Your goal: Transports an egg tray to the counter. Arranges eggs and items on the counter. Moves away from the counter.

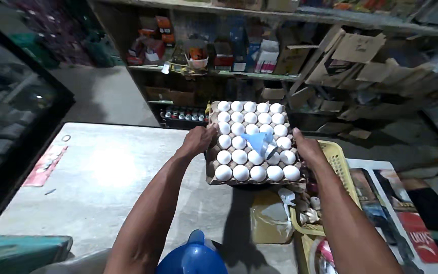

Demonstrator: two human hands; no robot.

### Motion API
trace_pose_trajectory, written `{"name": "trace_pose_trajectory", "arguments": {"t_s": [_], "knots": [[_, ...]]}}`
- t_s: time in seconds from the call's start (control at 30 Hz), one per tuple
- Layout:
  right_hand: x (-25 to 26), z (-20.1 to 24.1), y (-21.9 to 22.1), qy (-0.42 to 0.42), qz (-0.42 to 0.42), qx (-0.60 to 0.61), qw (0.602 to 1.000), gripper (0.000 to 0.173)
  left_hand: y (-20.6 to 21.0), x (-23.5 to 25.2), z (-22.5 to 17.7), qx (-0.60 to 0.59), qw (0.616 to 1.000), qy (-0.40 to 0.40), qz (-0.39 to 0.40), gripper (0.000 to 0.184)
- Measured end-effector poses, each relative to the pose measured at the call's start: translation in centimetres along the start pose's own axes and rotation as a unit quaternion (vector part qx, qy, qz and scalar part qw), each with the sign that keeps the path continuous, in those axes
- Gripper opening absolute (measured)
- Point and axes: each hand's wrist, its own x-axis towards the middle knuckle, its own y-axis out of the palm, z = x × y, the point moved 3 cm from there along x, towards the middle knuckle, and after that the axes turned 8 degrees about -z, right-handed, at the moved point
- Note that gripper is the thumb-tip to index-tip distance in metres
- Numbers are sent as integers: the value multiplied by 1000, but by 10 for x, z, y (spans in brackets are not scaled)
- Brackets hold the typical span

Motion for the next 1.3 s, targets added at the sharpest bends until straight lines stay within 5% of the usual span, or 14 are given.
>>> {"name": "trace_pose_trajectory", "arguments": {"t_s": [0.3,0.87,1.2,1.3], "knots": [[-3,3,3,4,-5,47,999,79,13,-3,1,-39,997,-15,-69,83],[-20,-9,-2,-15,-26,155,987,65,17,-19,-18,-91,980,81,-159,57],[-55,2,-86,-7,-78,225,971,56,-9,-39,-88,-62,972,166,-157,75],[-68,-11,-125,-26,-89,225,970,57,-8,-80,-137,-45,978,155,-132,77]]}}
